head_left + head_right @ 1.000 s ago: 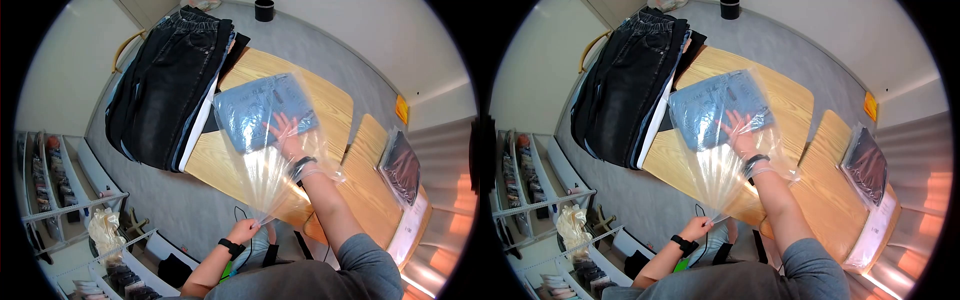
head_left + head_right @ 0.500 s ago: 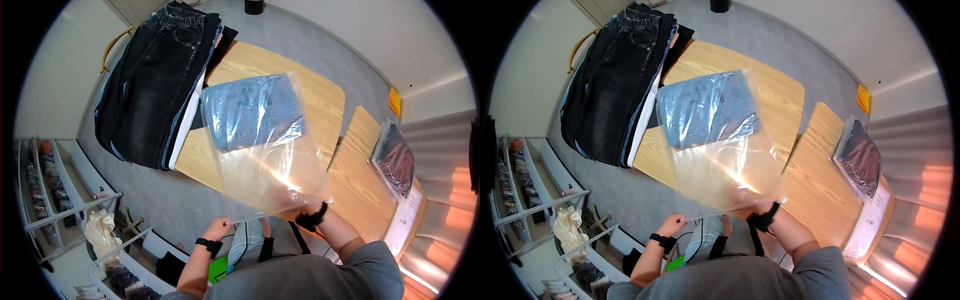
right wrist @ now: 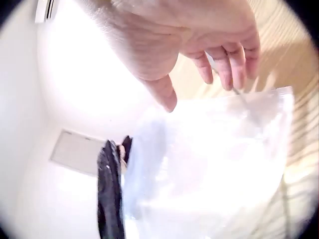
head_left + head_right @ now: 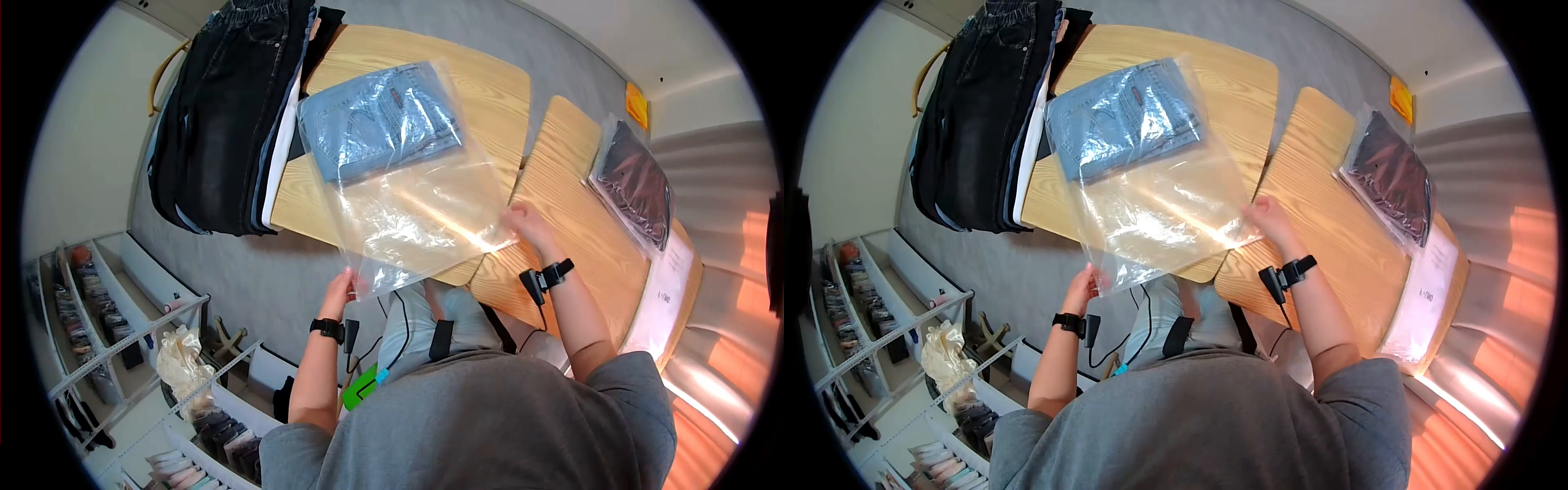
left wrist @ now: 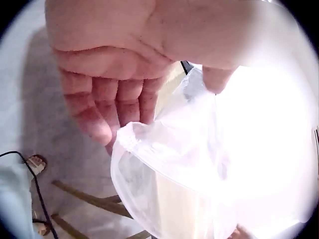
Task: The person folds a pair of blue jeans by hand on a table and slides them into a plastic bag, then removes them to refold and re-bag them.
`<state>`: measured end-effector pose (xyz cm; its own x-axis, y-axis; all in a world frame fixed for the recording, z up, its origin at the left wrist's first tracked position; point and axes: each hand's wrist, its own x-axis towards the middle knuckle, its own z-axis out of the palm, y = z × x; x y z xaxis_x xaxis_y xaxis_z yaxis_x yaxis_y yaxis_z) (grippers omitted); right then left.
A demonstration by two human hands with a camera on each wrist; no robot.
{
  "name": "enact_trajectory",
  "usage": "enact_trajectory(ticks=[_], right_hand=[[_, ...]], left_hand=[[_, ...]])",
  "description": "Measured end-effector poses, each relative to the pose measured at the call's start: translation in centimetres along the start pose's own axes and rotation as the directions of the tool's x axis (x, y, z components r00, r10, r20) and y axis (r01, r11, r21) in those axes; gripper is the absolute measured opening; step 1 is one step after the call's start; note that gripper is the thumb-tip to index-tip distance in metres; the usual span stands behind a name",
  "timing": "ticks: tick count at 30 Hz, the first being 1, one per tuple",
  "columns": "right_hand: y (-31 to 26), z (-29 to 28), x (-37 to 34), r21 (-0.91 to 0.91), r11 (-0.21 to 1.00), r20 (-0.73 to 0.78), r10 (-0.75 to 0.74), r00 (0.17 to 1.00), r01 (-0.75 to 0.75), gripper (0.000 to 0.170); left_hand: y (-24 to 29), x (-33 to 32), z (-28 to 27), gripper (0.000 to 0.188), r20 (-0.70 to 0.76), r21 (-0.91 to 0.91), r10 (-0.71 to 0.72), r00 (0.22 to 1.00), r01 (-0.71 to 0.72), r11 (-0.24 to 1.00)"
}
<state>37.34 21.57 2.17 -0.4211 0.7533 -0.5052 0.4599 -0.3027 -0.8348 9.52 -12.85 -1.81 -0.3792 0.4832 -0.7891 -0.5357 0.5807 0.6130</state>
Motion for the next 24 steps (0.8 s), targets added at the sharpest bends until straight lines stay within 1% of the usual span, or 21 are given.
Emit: enact_trajectory(ticks=[1, 2, 3, 4, 5, 6, 7, 8, 9, 10, 11, 13, 14, 16, 17, 18, 19, 21, 22, 23, 24], right_hand=[[1.2, -0.1, 0.2, -0.091, 0.991, 0.114, 0.104, 0.988, -0.094, 0.022], [3.9, -0.9, 1.3, 0.021, 0.986, 0.284, 0.155, 0.946, -0.168, 0.022], [3.5, -1.2, 0.5, 0.028, 0.986, 0.283, 0.148, 0.948, -0.163, 0.022], [2.4, -1.4, -0.6, -0.007, 0.958, 0.292, 0.276, 0.916, -0.287, 0.020], [1.5, -1.5, -1.4, -0.040, 0.914, 0.296, 0.397, 0.869, -0.404, 0.019], [1.2, -1.6, -1.9, 0.026, 0.909, 0.332, 0.385, 0.861, -0.417, 0.019], [0.7, -1.9, -2.2, 0.037, 0.914, 0.329, 0.371, 0.868, -0.405, 0.019], [0.1, -2.2, -2.4, 0.166, 0.915, 0.380, 0.285, 0.880, -0.368, 0.019], [-0.7, -2.6, -2.6, 0.293, 0.897, 0.420, 0.190, 0.888, -0.330, 0.019], [-2.5, -3.1, -2.5, 0.406, 0.848, 0.441, 0.145, 0.886, -0.340, 0.017], [-4.3, -3.7, -2.5, 0.475, 0.824, 0.435, 0.085, 0.896, -0.309, 0.017], [-8.9, -5.0, -3.1, 0.605, 0.745, 0.448, -0.027, 0.893, -0.281, 0.018], [-11.3, -5.8, -3.7, 0.662, 0.692, 0.466, -0.079, 0.881, -0.288, 0.018], [-16.5, -8.0, -7.3, 0.713, 0.671, 0.438, -0.200, 0.877, -0.203, 0.021], [-18.3, -9.1, -8.5, 0.733, 0.667, 0.425, -0.296, 0.855, -0.133, 0.022], [-19.6, -10.0, -9.8, 0.750, 0.658, 0.410, -0.386, 0.827, -0.065, 0.023], [-21.1, -11.0, -11.5, 0.757, 0.651, 0.397, -0.397, 0.827, -0.050, 0.023], [-23.9, -12.9, -15.0, 0.797, 0.597, 0.360, -0.589, 0.723, 0.090, 0.025], [-24.9, -13.8, -16.6, 0.799, 0.592, 0.349, -0.595, 0.724, 0.101, 0.025], [-25.8, -14.7, -18.0, 0.820, 0.556, 0.302, -0.625, 0.720, 0.139, 0.025], [-26.2, -15.5, -18.9, 0.837, 0.517, 0.253, -0.655, 0.712, 0.178, 0.025]], left_hand=[[-0.3, 0.3, -0.2, 0.042, 0.000, 0.004, 0.007, 1.000, -0.007, 1.000], [-1.0, 0.9, -1.0, 0.036, 0.024, 0.096, 0.008, 1.000, -0.010, 0.995], [-1.3, 1.1, -1.3, 0.031, 0.048, 0.190, 0.008, 0.999, -0.017, 0.982], [0.4, -0.4, -0.1, 0.021, -0.008, 0.124, 0.010, 1.000, -0.009, 0.992], [1.1, -0.7, -0.2, 0.021, -0.006, 0.134, 0.023, 1.000, -0.022, 0.991], [1.8, -0.9, -0.6, 0.019, 0.012, 0.066, 0.066, 0.998, -0.067, 0.996], [3.2, -1.7, -0.1, 0.019, 0.030, -0.004, 0.111, 0.993, -0.111, 0.994], [4.7, -2.7, 0.1, 0.018, 0.049, -0.121, 0.204, 0.978, -0.197, 0.973], [6.7, -3.9, 0.0, 0.018, 0.097, -0.199, 0.266, 0.959, -0.243, 0.949], [8.3, -4.2, -0.5, 0.015, 0.093, -0.311, 0.315, 0.945, -0.273, 0.910], [9.9, -4.5, -0.8, 0.013, 0.085, -0.420, 0.363, 0.928, -0.298, 0.857], [14.2, -6.5, -0.2, 0.012, 0.053, -0.522, 0.415, 0.908, -0.328, 0.787], [16.6, -8.2, 0.4, 0.014, 0.101, -0.549, 0.457, 0.884, -0.334, 0.766], [21.1, -12.8, 2.4, 0.019, 0.165, -0.598, 0.558, 0.814, -0.367, 0.713], [23.1, -15.3, 3.6, 0.023, 0.181, -0.622, 0.615, 0.767, -0.395, 0.676], [24.7, -17.6, 4.7, 0.025, 0.165, -0.610, 0.674, 0.720, -0.463, 0.643], [26.0, -19.5, 5.6, 0.028, 0.150, -0.598, 0.728, 0.669, -0.525, 0.606], [28.2, -22.2, 6.8, 0.030, 0.174, -0.605, 0.750, 0.638, -0.531, 0.593], [29.1, -23.2, 7.4, 0.029, 0.200, -0.617, 0.780, 0.593, -0.542, 0.570], [29.8, -24.2, 8.5, 0.028, 0.194, -0.622, 0.809, 0.554, -0.569, 0.538], [30.3, -25.5, 10.0, 0.026, 0.162, -0.619, 0.792, 0.588, -0.564, 0.546]])
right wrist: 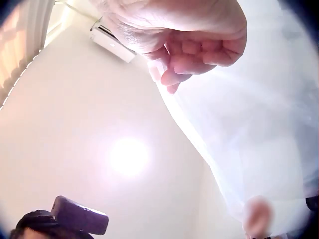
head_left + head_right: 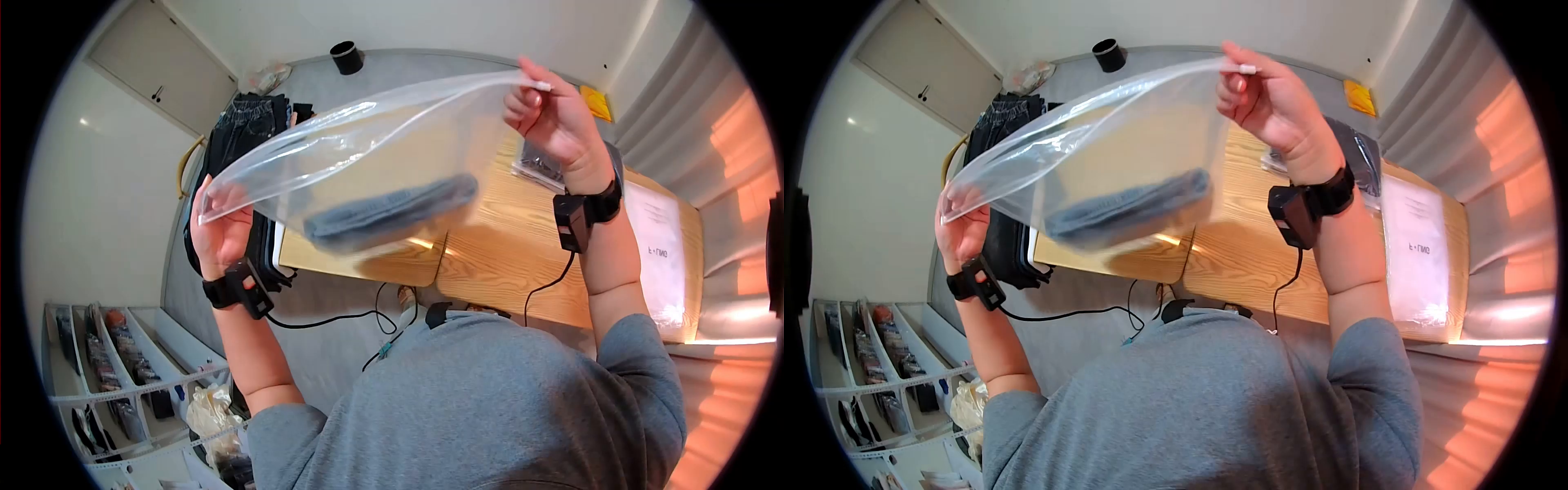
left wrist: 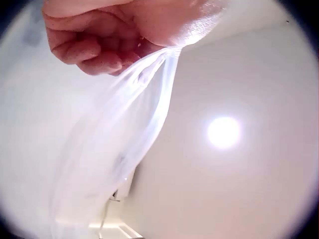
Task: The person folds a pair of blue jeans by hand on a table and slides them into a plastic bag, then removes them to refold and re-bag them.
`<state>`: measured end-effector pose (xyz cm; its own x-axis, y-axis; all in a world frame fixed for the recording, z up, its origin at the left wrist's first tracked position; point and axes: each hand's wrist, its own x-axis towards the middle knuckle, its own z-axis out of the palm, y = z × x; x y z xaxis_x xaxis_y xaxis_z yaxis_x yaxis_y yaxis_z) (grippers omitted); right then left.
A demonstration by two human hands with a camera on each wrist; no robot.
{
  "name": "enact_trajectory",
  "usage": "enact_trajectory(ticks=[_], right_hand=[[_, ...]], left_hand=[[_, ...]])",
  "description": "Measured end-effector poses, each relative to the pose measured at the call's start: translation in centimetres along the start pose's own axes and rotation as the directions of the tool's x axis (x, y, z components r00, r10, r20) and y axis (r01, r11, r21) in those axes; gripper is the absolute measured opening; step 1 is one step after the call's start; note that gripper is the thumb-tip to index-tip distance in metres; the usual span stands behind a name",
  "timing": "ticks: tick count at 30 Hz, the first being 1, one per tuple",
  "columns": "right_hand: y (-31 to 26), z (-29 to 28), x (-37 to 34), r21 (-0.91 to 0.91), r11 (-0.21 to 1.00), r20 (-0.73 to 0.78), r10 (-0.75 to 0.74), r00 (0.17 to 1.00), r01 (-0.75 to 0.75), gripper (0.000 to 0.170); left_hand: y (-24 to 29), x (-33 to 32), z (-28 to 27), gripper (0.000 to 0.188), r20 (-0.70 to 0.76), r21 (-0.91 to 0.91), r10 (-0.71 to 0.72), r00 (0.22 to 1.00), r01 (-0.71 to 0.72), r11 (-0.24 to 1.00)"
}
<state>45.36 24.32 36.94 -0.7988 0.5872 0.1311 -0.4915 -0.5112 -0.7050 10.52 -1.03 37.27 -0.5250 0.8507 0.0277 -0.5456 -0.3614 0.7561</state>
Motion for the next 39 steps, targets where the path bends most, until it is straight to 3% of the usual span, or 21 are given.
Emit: enact_trajectory(ticks=[2, 4, 5, 7, 12, 17, 18, 19, 21, 24, 25, 28, 31, 33, 34, 35, 36, 37, 38, 39], right_hand=[[-1.2, -0.2, -0.7, -0.009, 1.000, -0.063, -0.029, 0.998, 0.028, 0.024], [-1.9, -1.1, -1.3, 0.008, 0.999, -0.163, -0.030, 0.986, 0.032, 0.024], [-2.1, -1.9, -1.7, 0.002, 0.999, -0.168, -0.045, 0.985, 0.046, 0.024], [-2.4, -2.9, -2.5, 0.046, 0.999, -0.234, 0.007, 0.972, 0.004, 0.023], [-3.9, -3.2, -4.1, -0.032, 0.994, -0.314, -0.113, 0.943, 0.108, 0.021], [-3.3, -3.6, -5.9, -0.112, 0.987, -0.327, -0.143, 0.934, 0.112, 0.023], [-2.6, -4.0, -6.4, -0.130, 0.987, -0.340, -0.134, 0.931, 0.094, 0.024], [-1.9, -4.4, -7.0, -0.128, 0.988, -0.346, -0.130, 0.929, 0.091, 0.024], [0.3, -5.5, -8.5, -0.123, 0.992, -0.475, -0.052, 0.878, -0.008, 0.029], [3.5, -9.7, -12.0, -0.001, 0.975, -0.540, 0.185, 0.821, -0.221, 0.024], [4.9, -11.1, -13.6, 0.007, 0.962, -0.581, 0.227, 0.782, -0.274, 0.022], [9.6, -14.3, -18.3, 0.071, 0.898, -0.671, 0.366, 0.645, -0.435, 0.018], [12.2, -14.0, -21.9, 0.082, 0.842, -0.647, 0.452, 0.614, -0.533, 0.017], [13.3, -14.2, -23.9, 0.063, 0.840, -0.618, 0.457, 0.640, -0.539, 0.017], [13.8, -14.5, -24.9, 0.036, 0.844, -0.587, 0.451, 0.672, -0.535, 0.016], [14.2, -14.7, -25.8, 0.047, 0.839, -0.591, 0.461, 0.662, -0.542, 0.016], [14.5, -15.1, -26.8, 0.126, 0.853, -0.504, 0.495, 0.708, -0.507, 0.019], [14.8, -15.7, -27.6, 0.207, 0.856, -0.412, 0.516, 0.751, -0.474, 0.023], [16.0, -17.8, -28.5, 0.216, 0.850, -0.416, 0.526, 0.742, -0.481, 0.023], [17.8, -20.8, -29.4, -0.118, 0.756, -0.605, 0.459, 0.650, -0.644, 0.031]], left_hand=[[-0.4, 0.7, 1.2, 0.024, -0.032, -0.001, -0.015, 0.999, 0.015, 1.000], [-1.4, 2.5, 0.4, 0.021, 0.170, -0.154, -0.252, 0.953, 0.278, 0.948], [-2.2, 3.0, 0.8, 0.018, 0.113, -0.179, -0.289, 0.951, 0.305, 0.935], [-3.7, 3.7, 1.6, 0.018, 0.130, -0.164, -0.286, 0.949, 0.305, 0.938], [-4.1, 6.2, 3.2, 0.022, 0.250, -0.184, -0.288, 0.924, 0.337, 0.923], [-5.8, 7.2, 2.4, 0.023, 0.198, -0.084, -0.268, 0.943, 0.289, 0.954], [-6.5, 6.3, 2.9, 0.022, 0.098, -0.017, -0.299, 0.949, 0.302, 0.953], [-7.4, 6.7, 1.0, 0.020, 0.277, -0.076, -0.377, 0.884, 0.411, 0.909], [-10.0, 6.4, -2.4, 0.018, 0.188, -0.050, -0.439, 0.879, 0.455, 0.889], [-14.8, 4.0, -7.7, 0.014, 0.021, 0.030, -0.537, 0.843, 0.536, 0.843], [-16.2, 2.0, -7.0, 0.013, -0.210, 0.093, -0.507, 0.836, 0.533, 0.841], [-19.2, -2.0, -12.0, 0.015, -0.183, 0.177, -0.632, 0.753, 0.657, 0.733], [-20.8, -6.0, -13.8, 0.020, -0.186, 0.230, -0.685, 0.704, 0.709, 0.667], [-21.3, -8.0, -13.5, 0.022, -0.328, 0.160, -0.699, 0.635, 0.767, 0.621], [-21.6, -8.9, -16.1, 0.020, -0.210, 0.152, -0.748, 0.629, 0.777, 0.611], [-21.9, -9.7, -18.6, 0.020, -0.217, 0.146, -0.756, 0.618, 0.786, 0.601], [-22.4, -10.4, -21.0, 0.021, 0.069, -0.001, -0.833, 0.548, 0.835, 0.550], [-22.8, -10.9, -23.6, 0.027, 0.358, -0.126, -0.809, 0.466, 0.883, 0.453], [-23.4, -11.1, -26.3, 0.033, 0.404, -0.086, -0.783, 0.473, 0.872, 0.482], [-24.1, -11.3, -27.1, 0.033, 0.399, -0.095, -0.786, 0.472, 0.874, 0.476]])
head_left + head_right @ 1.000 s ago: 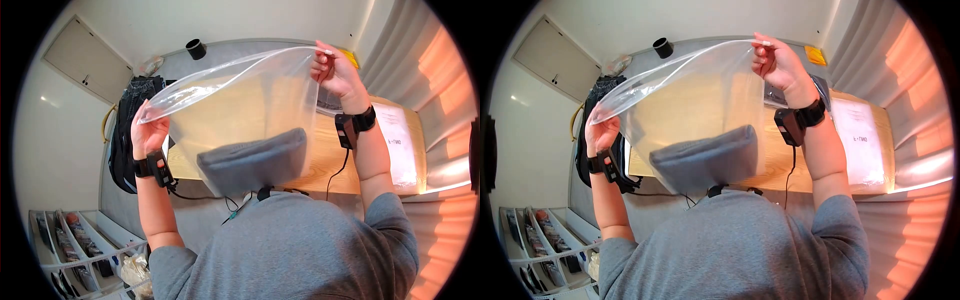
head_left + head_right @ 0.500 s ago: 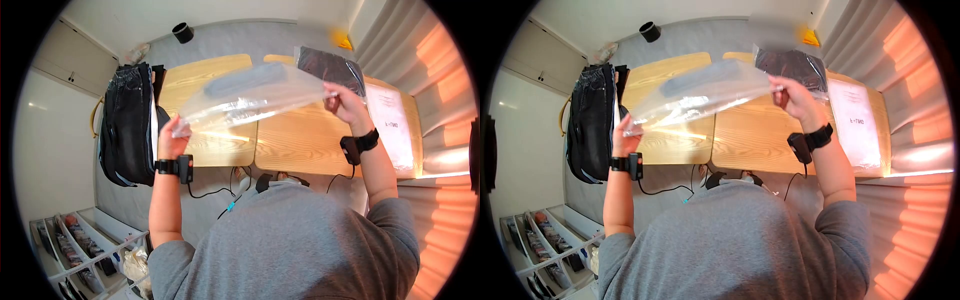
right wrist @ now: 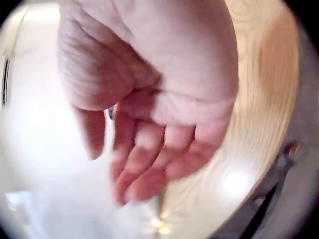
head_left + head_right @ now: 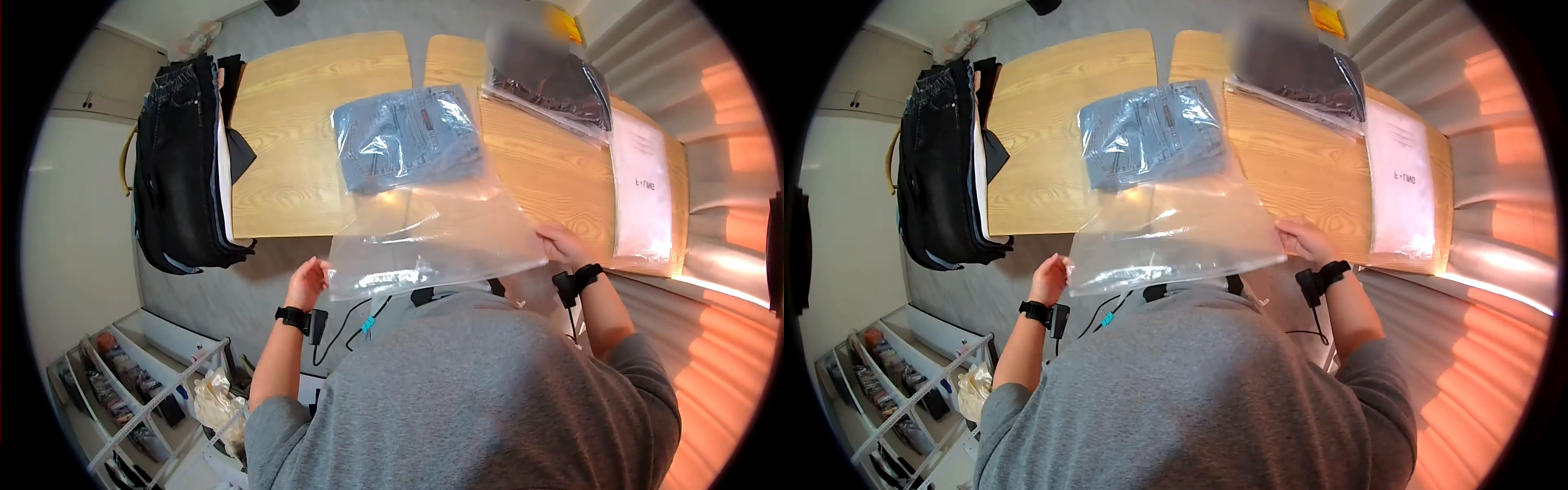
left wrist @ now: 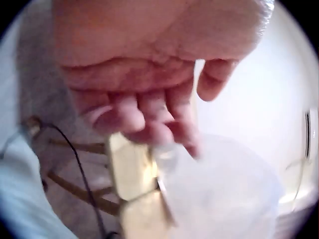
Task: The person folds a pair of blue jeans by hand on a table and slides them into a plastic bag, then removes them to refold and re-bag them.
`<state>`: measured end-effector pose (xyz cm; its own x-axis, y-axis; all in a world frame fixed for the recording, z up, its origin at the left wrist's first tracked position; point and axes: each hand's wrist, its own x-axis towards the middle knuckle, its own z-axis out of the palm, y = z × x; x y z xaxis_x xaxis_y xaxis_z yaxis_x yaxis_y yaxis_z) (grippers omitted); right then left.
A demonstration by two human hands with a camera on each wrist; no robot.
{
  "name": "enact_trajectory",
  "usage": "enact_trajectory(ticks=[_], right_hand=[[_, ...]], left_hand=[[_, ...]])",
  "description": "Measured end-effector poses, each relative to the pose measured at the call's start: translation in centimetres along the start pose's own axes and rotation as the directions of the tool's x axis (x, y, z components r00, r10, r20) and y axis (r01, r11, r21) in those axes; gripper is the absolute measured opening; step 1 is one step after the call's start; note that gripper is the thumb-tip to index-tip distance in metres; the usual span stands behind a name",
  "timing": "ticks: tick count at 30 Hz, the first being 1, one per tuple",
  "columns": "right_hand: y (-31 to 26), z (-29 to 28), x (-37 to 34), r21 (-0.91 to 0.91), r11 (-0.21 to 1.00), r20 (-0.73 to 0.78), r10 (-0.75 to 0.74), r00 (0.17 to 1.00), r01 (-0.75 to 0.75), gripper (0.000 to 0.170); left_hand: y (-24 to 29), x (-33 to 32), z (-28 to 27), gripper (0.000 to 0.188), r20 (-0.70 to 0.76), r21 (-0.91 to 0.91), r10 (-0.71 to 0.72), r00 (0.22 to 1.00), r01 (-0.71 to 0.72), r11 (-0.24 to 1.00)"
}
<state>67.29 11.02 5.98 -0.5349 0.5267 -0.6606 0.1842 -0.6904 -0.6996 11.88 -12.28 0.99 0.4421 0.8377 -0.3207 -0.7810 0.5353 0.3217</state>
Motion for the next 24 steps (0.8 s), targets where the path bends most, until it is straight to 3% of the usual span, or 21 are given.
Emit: enact_trajectory(ticks=[1, 2, 3, 4, 5, 6, 7, 8, 9, 10, 11, 12, 13, 17, 19, 23, 24], right_hand=[[1.2, -1.1, 1.6, -0.379, 0.925, -0.207, -0.052, 0.977, -0.031, 0.041], [1.4, -0.5, 2.5, -0.693, 0.721, -0.284, -0.256, 0.924, -0.013, 0.049], [1.6, 0.6, 3.7, -0.907, 0.416, -0.270, -0.466, 0.843, -0.060, 0.058], [1.2, 1.1, 5.3, -0.959, 0.281, -0.194, -0.554, 0.810, -0.038, 0.063], [0.8, 1.3, 7.2, -0.990, 0.138, -0.107, -0.627, 0.772, -0.026, 0.068], [0.5, 1.8, 8.9, -0.997, 0.077, -0.056, -0.691, 0.720, -0.004, 0.068], [0.2, 2.2, 10.4, -1.000, 0.011, 0.002, -0.748, 0.664, 0.015, 0.070], [-0.6, 2.8, 11.1, -1.000, 0.011, -0.005, -0.738, 0.674, 0.004, 0.070], [-2.1, 3.5, 11.1, -0.990, -0.135, 0.131, -0.704, 0.698, 0.049, 0.066], [-3.1, 3.6, 11.4, -0.955, -0.277, 0.265, -0.649, 0.714, 0.103, 0.064], [-3.3, 3.2, 12.0, -0.955, -0.276, 0.263, -0.637, 0.725, 0.104, 0.064], [-3.3, 2.8, 12.7, -0.904, -0.399, 0.388, -0.618, 0.683, 0.153, 0.062], [-3.5, 2.7, 13.0, -0.835, -0.514, 0.508, -0.584, 0.634, 0.195, 0.060], [-4.8, 3.1, 12.3, -0.814, -0.523, 0.549, -0.551, 0.629, 0.252, 0.057], [-4.9, 3.1, 12.3, -0.735, -0.535, 0.648, -0.372, 0.664, 0.417, 0.057], [-4.6, 2.2, 13.2, -0.770, -0.400, 0.622, -0.291, 0.727, 0.498, 0.060], [-4.6, 2.2, 13.3, -0.800, -0.345, 0.588, -0.289, 0.756, 0.490, 0.052]], left_hand=[[-0.2, 0.4, -0.8, 0.041, -0.321, 0.545, 0.232, 0.918, -0.021, 0.838], [-0.4, 0.7, -1.4, 0.050, -0.423, 0.883, 0.557, 0.715, 0.189, 0.429], [0.2, 2.2, 1.8, 0.071, -0.218, 0.902, 0.701, 0.678, 0.414, -0.120], [1.0, 3.7, 3.4, 0.071, -0.228, 0.902, 0.693, 0.684, 0.416, -0.114], [1.7, 5.1, 4.2, 0.076, -0.088, 0.842, 0.689, 0.719, 0.423, -0.334], [2.2, 6.5, 4.1, 0.081, 0.047, 0.738, 0.651, 0.757, 0.413, -0.534], [2.7, 7.8, 3.4, 0.081, 0.039, 0.746, 0.644, 0.764, 0.407, -0.527], [3.1, 9.0, 2.6, 0.077, 0.152, 0.687, 0.571, 0.807, 0.329, -0.648], [3.3, 10.0, 1.8, 0.074, 0.255, 0.612, 0.484, 0.837, 0.248, -0.751], [3.5, 10.9, 1.5, 0.074, 0.245, 0.623, 0.485, 0.839, 0.247, -0.742], [3.7, 11.6, 1.3, 0.068, 0.278, 0.482, 0.335, 0.900, 0.171, -0.859], [4.0, 12.1, 1.3, 0.063, 0.286, 0.327, 0.174, 0.942, 0.074, -0.942], [3.9, 12.6, 1.5, 0.055, 0.289, 0.399, 0.151, 0.946, 0.024, -0.917], [4.7, 13.9, 2.4, 0.052, 0.377, 0.441, 0.105, 0.920, -0.078, -0.894], [4.9, 14.4, 3.0, 0.047, 0.448, 0.504, -0.029, 0.893, -0.279, -0.818], [5.9, 15.0, 1.0, 0.042, 0.375, 0.635, -0.079, 0.924, -0.318, -0.704], [6.1, 15.1, 0.8, 0.037, 0.332, 0.727, -0.011, 0.943, -0.263, -0.634]])
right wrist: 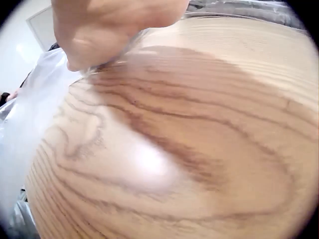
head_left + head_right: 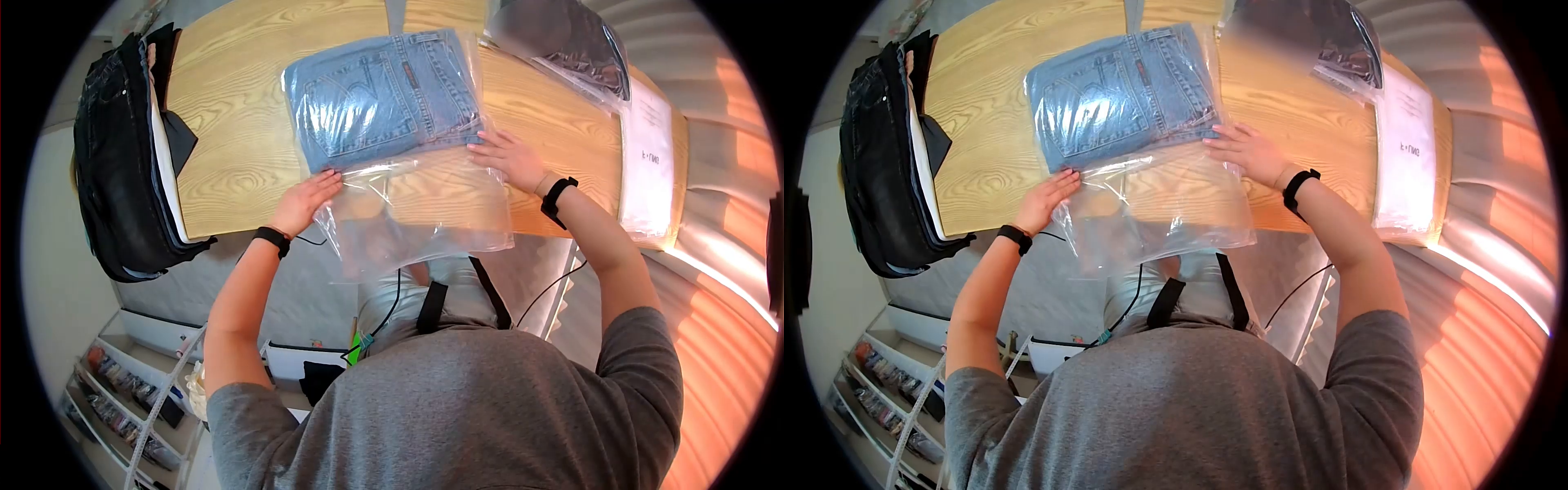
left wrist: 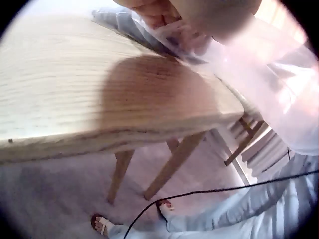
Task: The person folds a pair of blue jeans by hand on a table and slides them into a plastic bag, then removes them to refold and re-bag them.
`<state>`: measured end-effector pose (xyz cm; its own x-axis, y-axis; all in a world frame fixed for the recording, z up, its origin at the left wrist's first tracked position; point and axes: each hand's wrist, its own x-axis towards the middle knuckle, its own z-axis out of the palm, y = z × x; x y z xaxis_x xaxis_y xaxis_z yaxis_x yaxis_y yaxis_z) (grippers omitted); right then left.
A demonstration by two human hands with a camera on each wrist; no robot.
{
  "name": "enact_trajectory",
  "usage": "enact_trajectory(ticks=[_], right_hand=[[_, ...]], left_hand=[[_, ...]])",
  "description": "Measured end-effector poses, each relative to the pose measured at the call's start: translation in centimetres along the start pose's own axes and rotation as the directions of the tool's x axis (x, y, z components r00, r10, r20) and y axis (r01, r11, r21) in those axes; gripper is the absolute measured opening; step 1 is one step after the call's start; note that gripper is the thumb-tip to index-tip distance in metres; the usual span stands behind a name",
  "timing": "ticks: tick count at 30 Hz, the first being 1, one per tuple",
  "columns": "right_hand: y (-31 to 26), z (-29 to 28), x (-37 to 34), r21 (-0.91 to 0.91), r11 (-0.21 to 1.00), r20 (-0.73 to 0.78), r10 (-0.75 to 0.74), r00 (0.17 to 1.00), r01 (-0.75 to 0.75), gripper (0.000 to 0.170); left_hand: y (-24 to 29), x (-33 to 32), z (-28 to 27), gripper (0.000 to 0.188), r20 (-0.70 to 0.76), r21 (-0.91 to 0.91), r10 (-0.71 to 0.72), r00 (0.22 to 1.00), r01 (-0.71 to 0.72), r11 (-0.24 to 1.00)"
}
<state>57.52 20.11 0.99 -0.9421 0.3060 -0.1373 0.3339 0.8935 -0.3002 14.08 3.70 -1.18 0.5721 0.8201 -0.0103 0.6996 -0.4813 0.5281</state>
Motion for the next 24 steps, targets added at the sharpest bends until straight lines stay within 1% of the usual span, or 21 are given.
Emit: enact_trajectory(ticks=[1, 2, 4, 5, 6, 7, 8, 9, 10, 11, 12, 13, 14, 15, 16, 17, 18, 20, 21, 22, 24], right_hand=[[-0.1, 0.0, 0.0, 0.048, 0.998, 0.021, 0.040, 0.999, -0.041, 0.045], [-0.3, 0.2, 0.1, 0.050, 0.998, 0.021, 0.041, 0.999, -0.042, 0.045], [-0.6, 1.0, 0.2, 0.297, 0.943, -0.104, 0.188, 0.977, -0.150, 0.028], [-0.6, 1.6, 0.1, 0.296, 0.943, -0.108, 0.188, 0.976, -0.149, 0.028], [-0.5, 2.6, -0.3, 0.558, 0.795, -0.130, 0.370, 0.920, -0.240, 0.025], [-0.7, 2.5, -0.3, 0.773, 0.571, -0.099, 0.537, 0.838, -0.275, 0.022], [-0.7, 2.0, -0.4, 0.770, 0.577, -0.108, 0.537, 0.837, -0.271, 0.022], [-1.2, 0.6, -0.2, 0.818, 0.357, 0.124, 0.656, 0.745, -0.451, 0.023], [-1.6, -0.4, 0.0, 0.797, 0.108, 0.358, 0.708, 0.609, -0.594, 0.025], [-0.7, 1.6, -0.8, 0.800, 0.115, 0.347, 0.711, 0.611, -0.588, 0.025], [1.1, 5.9, -2.2, 0.720, 0.481, 0.078, 0.659, 0.748, -0.500, 0.029], [2.2, 8.1, -2.7, 0.519, 0.776, -0.157, 0.497, 0.853, -0.357, 0.034], [1.6, 7.2, -2.1, 0.518, 0.780, -0.165, 0.493, 0.854, -0.351, 0.034], [0.2, 5.8, -1.3, 0.765, 0.491, -0.011, 0.658, 0.753, -0.417, 0.038], [-1.3, 4.1, -0.4, 0.899, 0.128, 0.194, 0.741, 0.643, -0.419, 0.044], [-2.7, 2.9, 0.5, 0.904, 0.094, 0.181, 0.800, 0.572, -0.418, 0.050], [-3.0, 2.5, 0.4, 0.906, 0.100, 0.173, 0.800, 0.575, -0.412, 0.050], [-3.2, 1.7, 0.7, 0.878, 0.105, 0.197, 0.811, 0.551, -0.468, 0.055], [-3.1, 2.0, 0.9, 0.902, 0.061, 0.206, 0.810, 0.549, -0.428, 0.058], [-2.9, 2.3, 1.0, 0.903, 0.066, 0.200, 0.810, 0.552, -0.424, 0.058], [-3.0, 2.5, 1.1, 0.857, 0.121, 0.160, 0.863, 0.480, -0.501, 0.056]], left_hand=[[-0.3, 0.0, 0.0, 0.032, -0.015, -0.100, -0.082, 0.997, 0.080, 0.992], [-0.4, 0.0, 0.2, 0.032, -0.013, -0.100, -0.081, 0.997, 0.079, 0.992], [-0.9, -0.2, 0.7, 0.028, -0.056, -0.418, -0.265, 0.963, 0.218, 0.882], [-1.9, -1.0, 1.8, 0.028, -0.057, -0.415, -0.263, 0.963, 0.217, 0.884], [-3.8, -2.4, 3.7, 0.028, 0.056, -0.689, -0.528, 0.848, 0.415, 0.594], [-3.7, -2.2, 3.4, 0.029, 0.250, -0.844, -0.694, 0.676, 0.503, 0.186], [-3.7, -2.2, 3.0, 0.029, 0.241, -0.845, -0.692, 0.680, 0.498, 0.194], [-1.7, -1.2, 0.5, 0.029, 0.243, -0.809, -0.699, 0.672, 0.538, 0.236], [-0.5, -0.6, -1.1, 0.030, 0.243, -0.769, -0.707, 0.664, 0.576, 0.277], [-1.2, -1.2, 0.0, 0.030, 0.233, -0.769, -0.707, 0.668, 0.571, 0.287], [-2.7, -2.4, 2.4, 0.034, 0.301, -0.805, -0.765, 0.570, 0.582, 0.117], [-3.5, -3.2, 3.4, 0.040, 0.378, -0.821, -0.801, 0.465, 0.567, -0.058], [-2.6, -3.0, 2.1, 0.040, 0.370, -0.824, -0.804, 0.465, 0.565, -0.052], [-0.6, -2.2, 0.0, 0.047, 0.443, -0.814, -0.724, 0.528, 0.576, -0.078], [0.5, -1.7, -1.4, 0.054, 0.509, -0.801, -0.633, 0.583, 0.589, -0.102], [0.3, -1.8, -0.9, 0.066, 0.488, -0.821, -0.628, 0.606, 0.563, -0.095], [0.7, -1.5, -1.2, 0.066, 0.482, -0.823, -0.632, 0.607, 0.561, -0.089], [1.6, -1.0, -2.1, 0.069, 0.490, -0.824, -0.680, 0.545, 0.545, -0.157], [1.1, -1.1, -2.1, 0.069, 0.483, -0.827, -0.683, 0.548, 0.541, -0.150], [0.5, -1.4, -1.9, 0.069, 0.493, -0.798, -0.701, 0.515, 0.589, -0.128], [0.1, -1.5, -1.8, 0.068, 0.499, -0.766, -0.720, 0.482, 0.634, -0.107]])
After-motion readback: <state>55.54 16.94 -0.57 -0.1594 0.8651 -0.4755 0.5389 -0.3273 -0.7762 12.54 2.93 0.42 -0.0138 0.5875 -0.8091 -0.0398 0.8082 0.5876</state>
